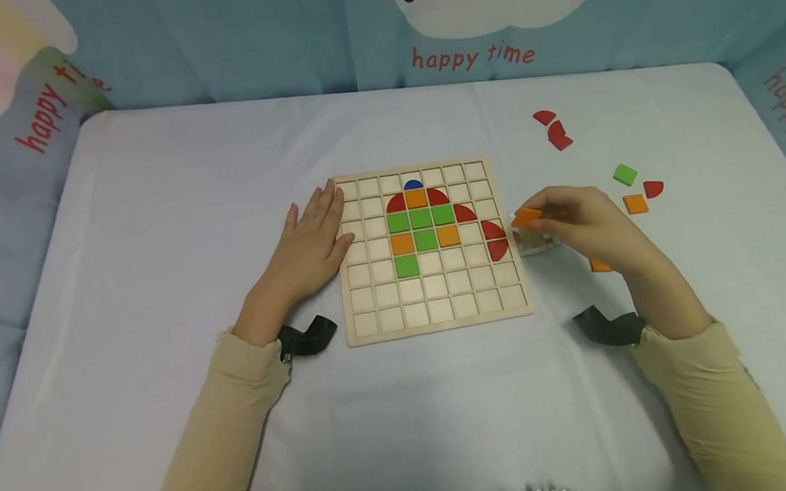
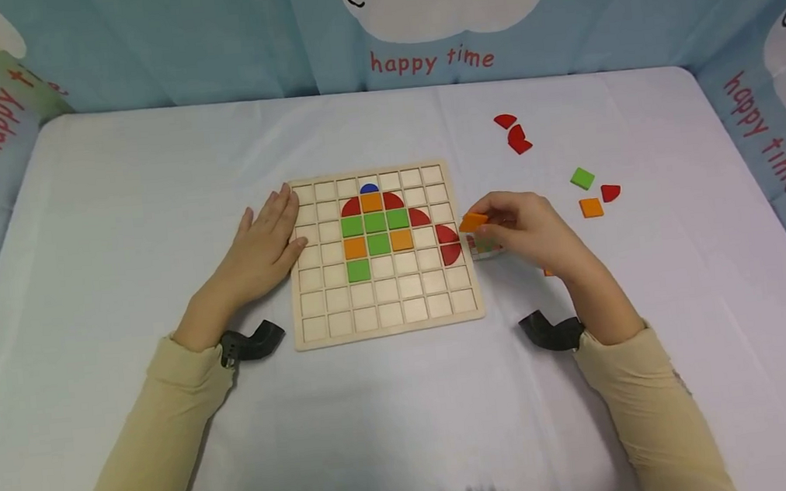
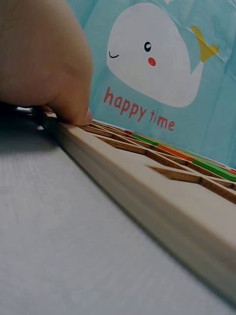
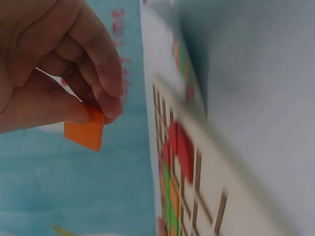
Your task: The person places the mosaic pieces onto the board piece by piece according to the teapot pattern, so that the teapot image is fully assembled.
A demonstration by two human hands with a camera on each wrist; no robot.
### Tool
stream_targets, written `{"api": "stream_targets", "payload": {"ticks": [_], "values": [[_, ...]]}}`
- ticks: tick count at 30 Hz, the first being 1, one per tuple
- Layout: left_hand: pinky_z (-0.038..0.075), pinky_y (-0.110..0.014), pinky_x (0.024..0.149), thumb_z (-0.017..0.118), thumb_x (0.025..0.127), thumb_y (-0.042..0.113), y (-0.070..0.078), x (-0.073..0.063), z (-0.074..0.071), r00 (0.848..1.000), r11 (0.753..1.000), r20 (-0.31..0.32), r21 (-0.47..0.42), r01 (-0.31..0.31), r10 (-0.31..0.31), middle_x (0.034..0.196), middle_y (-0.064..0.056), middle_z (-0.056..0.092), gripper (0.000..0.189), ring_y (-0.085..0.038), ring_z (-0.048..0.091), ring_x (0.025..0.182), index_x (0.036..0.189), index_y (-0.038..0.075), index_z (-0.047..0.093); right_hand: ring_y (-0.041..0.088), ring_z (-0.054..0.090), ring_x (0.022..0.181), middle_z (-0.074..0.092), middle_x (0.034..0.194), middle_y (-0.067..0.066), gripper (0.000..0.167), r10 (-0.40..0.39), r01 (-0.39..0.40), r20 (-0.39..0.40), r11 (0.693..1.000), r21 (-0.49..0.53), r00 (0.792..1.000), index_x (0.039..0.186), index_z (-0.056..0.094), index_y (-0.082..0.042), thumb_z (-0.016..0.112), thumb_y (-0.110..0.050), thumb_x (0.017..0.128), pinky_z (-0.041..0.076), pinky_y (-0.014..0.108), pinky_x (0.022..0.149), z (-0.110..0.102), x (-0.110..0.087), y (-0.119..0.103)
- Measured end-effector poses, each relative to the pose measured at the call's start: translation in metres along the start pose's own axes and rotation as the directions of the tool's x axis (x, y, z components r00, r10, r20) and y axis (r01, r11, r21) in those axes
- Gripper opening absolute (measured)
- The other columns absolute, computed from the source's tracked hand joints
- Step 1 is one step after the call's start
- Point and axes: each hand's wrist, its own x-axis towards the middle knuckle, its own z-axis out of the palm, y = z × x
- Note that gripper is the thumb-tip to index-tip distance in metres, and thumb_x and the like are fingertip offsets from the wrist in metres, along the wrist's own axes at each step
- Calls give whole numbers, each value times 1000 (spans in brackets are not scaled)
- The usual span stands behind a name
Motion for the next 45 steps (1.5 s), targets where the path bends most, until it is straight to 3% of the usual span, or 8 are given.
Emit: {"api": "stream_targets", "payload": {"ticks": [6, 12, 23, 36, 45], "values": [[-5, -49, 112, 32, 103, 33, 2, 0, 1, 1000, 1000, 5, -3, -7, 7, 157, -11, -3, 64, -26, -3, 144, 151, 2, 3, 25, 62, 88, 66, 100, 13, 17, -22, 21, 76, 1000, 5, 997, 107, 66, 1, 62, -5, 91, 49, 19, 71, 14, 9, -11], [-5, -49, 112, 32, 103, 34, 2, 1, 2, 1000, 1000, 9, 5, -2, 2, 157, -11, -4, 64, -26, -3, 144, 151, 2, 3, 22, 61, 78, 67, 88, 10, 17, -44, 43, 101, 999, 10, 994, 103, 67, 0, 68, -5, 87, 48, 20, 67, 29, 17, -16], [-4, -50, 112, 32, 103, 33, 2, 1, 3, 1000, 1000, 22, 7, -2, 2, 157, -12, -4, 64, -26, -3, 144, 151, 1, 2, 21, 60, 81, 65, 90, 11, 15, -42, 26, 187, 996, 86, 982, 99, 67, 3, 69, -1, 84, 49, 21, 72, 56, 32, -24], [-5, -49, 112, 31, 103, 34, 2, 0, 0, 1000, 1000, 18, 12, 5, -5, 157, -11, -5, 65, -25, -4, 144, 151, 2, 1, 20, 60, 76, 65, 83, 8, 13, -48, 33, 192, 996, 78, 980, 95, 67, 2, 71, -1, 83, 48, 22, 70, 68, 35, -23], [-5, -50, 112, 30, 103, 35, 0, 0, 0, 1000, 1000, 15, 14, 3, -3, 157, -11, -6, 65, -25, -4, 144, 151, 2, 1, 19, 59, 71, 65, 78, 4, 15, 4, -17, 194, 998, 61, 981, 94, 69, 0, 74, -8, 82, 47, 25, 69, 72, 37, -22]]}}
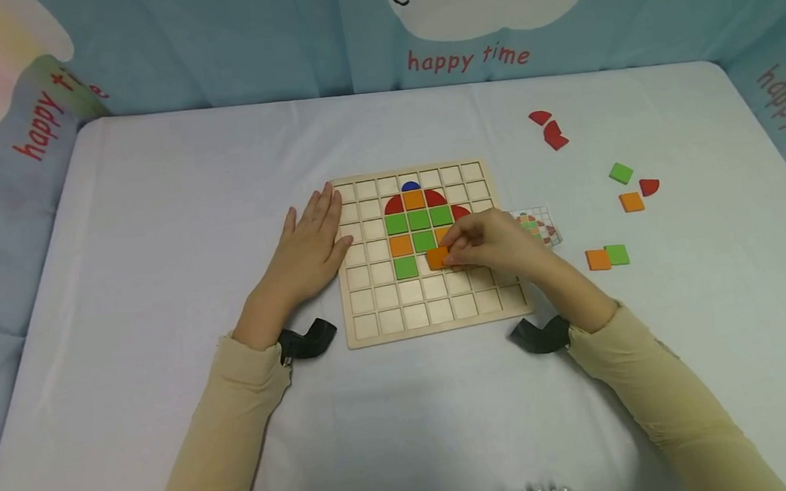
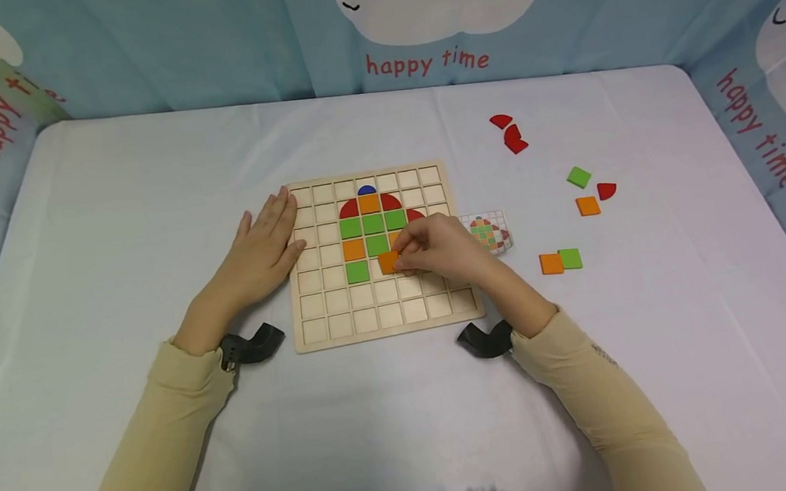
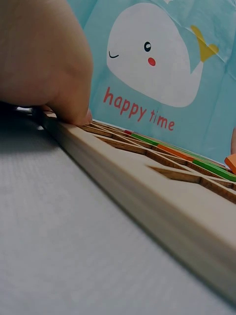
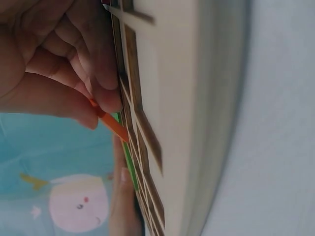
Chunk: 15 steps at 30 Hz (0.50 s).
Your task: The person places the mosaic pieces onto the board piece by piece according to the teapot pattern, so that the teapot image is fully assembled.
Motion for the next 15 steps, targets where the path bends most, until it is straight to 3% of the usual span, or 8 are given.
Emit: {"api": "stream_targets", "payload": {"ticks": [15], "values": [[-5, -49, 112, 31, 103, 34, 0, 0, 0, 1000, 1000, -3, -6, 1, -1, 157, -11, -5, 64, -26, -4, 144, 151, 2, 1, 15, 63, 72, 69, 80, 4, 16, 11, -11, -9, 1000, -14, 1000, 96, 71, 1, 73, -7, 82, 49, 27, 71, 4, 1, 0]]}}
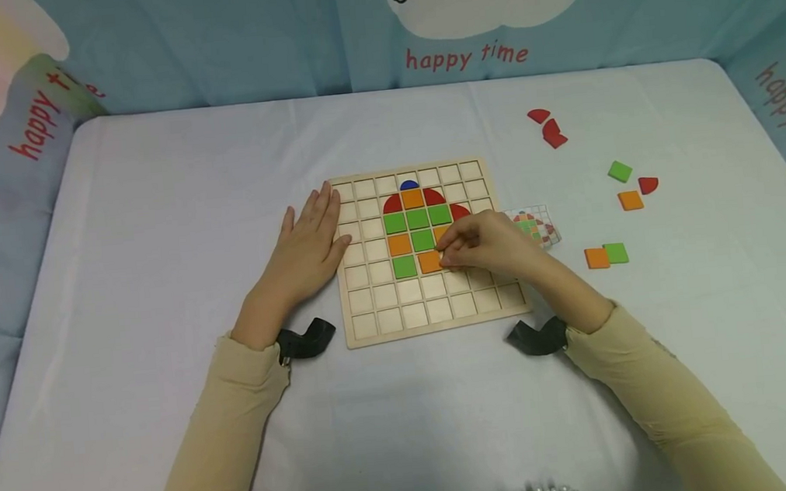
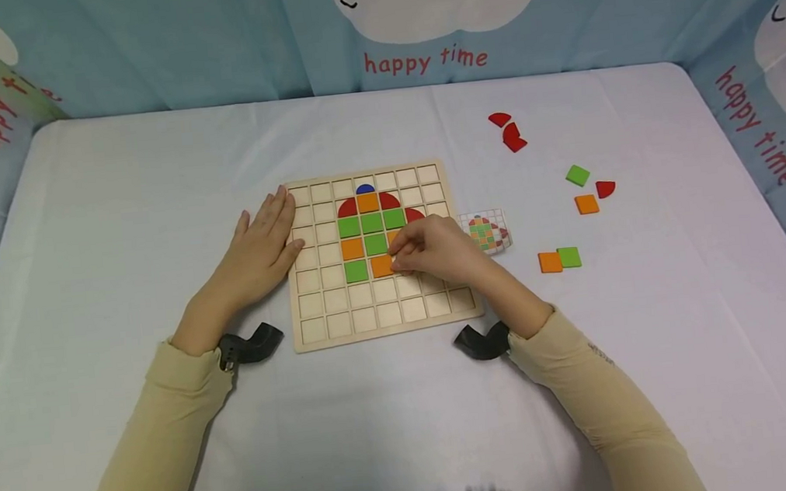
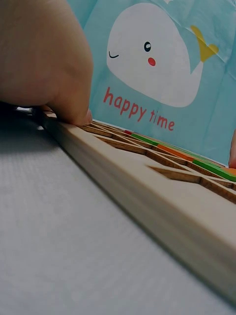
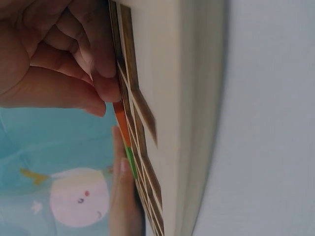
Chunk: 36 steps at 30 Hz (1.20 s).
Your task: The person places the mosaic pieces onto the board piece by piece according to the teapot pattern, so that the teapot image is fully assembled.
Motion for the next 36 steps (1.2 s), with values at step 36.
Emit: {"api": "stream_targets", "payload": {"ticks": [36], "values": [[-5, -50, 112, 32, 103, 34, -1, -1, 2, 1000, 1000, -15, 9, -10, 10, 157, -12, -4, 64, -26, -3, 144, 151, 1, 3, 21, 62, 70, 66, 80, 12, 19, 51, -45, -169, 998, 39, 984, 99, 69, 2, 70, -11, 86, 51, 24, 64, -45, -34, 18]]}}
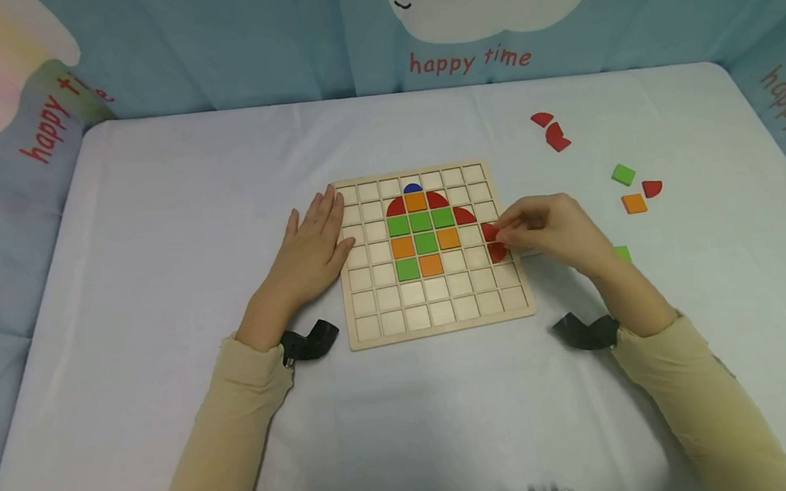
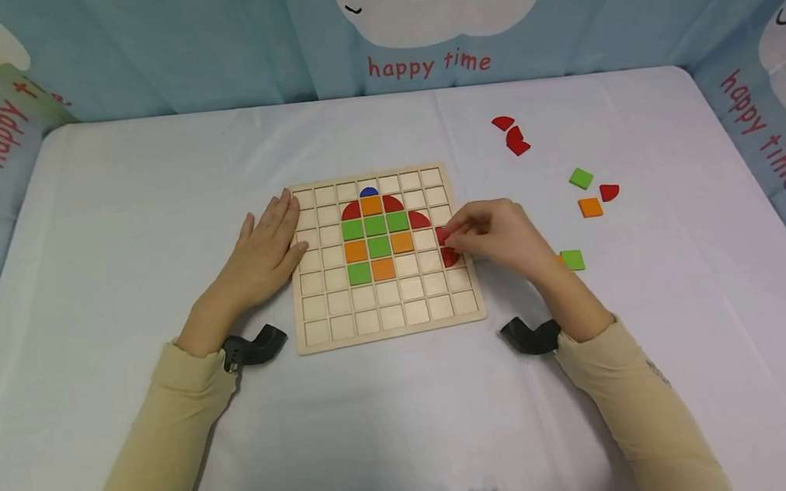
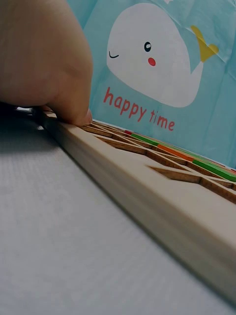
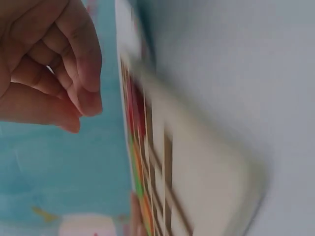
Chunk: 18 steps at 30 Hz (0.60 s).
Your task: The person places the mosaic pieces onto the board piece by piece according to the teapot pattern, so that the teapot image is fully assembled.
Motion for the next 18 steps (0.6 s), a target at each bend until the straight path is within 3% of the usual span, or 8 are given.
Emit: {"api": "stream_targets", "payload": {"ticks": [2, 8, 9, 12, 18], "values": [[-5, -50, 112, 32, 103, 34, 0, 0, 0, 1000, 1000, 1, -1, 0, 0, 157, -11, -4, 65, -26, -3, 144, 151, 1, 4, 18, 62, 71, 67, 82, 10, 22, 25, -25, -36, 1000, -14, 999, 101, 69, 1, 71, -14, 86, 50, 22, 57, -10, -8, 9], [-4, -50, 112, 32, 103, 34, 1, 1, 1, 1000, 1000, 0, 1, -4, 4, 157, -12, -4, 64, -26, -2, 144, 151, 1, 3, 12, 58, 73, 68, 83, 1, 29, 130, -141, -113, 986, -94, 985, 104, 69, -3, 72, -25, 85, 44, 21, 54, -34, -32, 39], [-4, -50, 112, 32, 103, 34, 1, 1, 1, 1000, 1000, 1, 2, -4, 4, 157, -12, -4, 64, -26, -3, 144, 150, 1, 3, 10, 59, 74, 68, 85, -1, 31, 140, -153, -120, 983, -106, 983, 105, 68, -3, 72, -26, 85, 46, 20, 61, -38, -36, 43], [-5, -50, 112, 32, 103, 33, 1, 2, 0, 1000, 1000, 2, 2, -4, 4, 157, -12, -4, 64, -27, -3, 144, 150, 1, 3, 7, 61, 77, 69, 89, -4, 35, 179, -195, -138, 974, -116, 974, 109, 67, -3, 71, -28, 86, 48, 19, 64, -48, -47, 52], [-5, -50, 112, 32, 103, 33, 0, 1, 1, 1000, 1000, -10, 1, 1, -1, 157, -12, -3, 64, -27, -2, 144, 151, 1, 4, -1, 62, 79, 69, 92, -10, 31, 160, -170, -84, 976, -139, 984, 112, 64, 2, 68, -18, 89, 46, 12, 67, -69, -60, 68]]}}
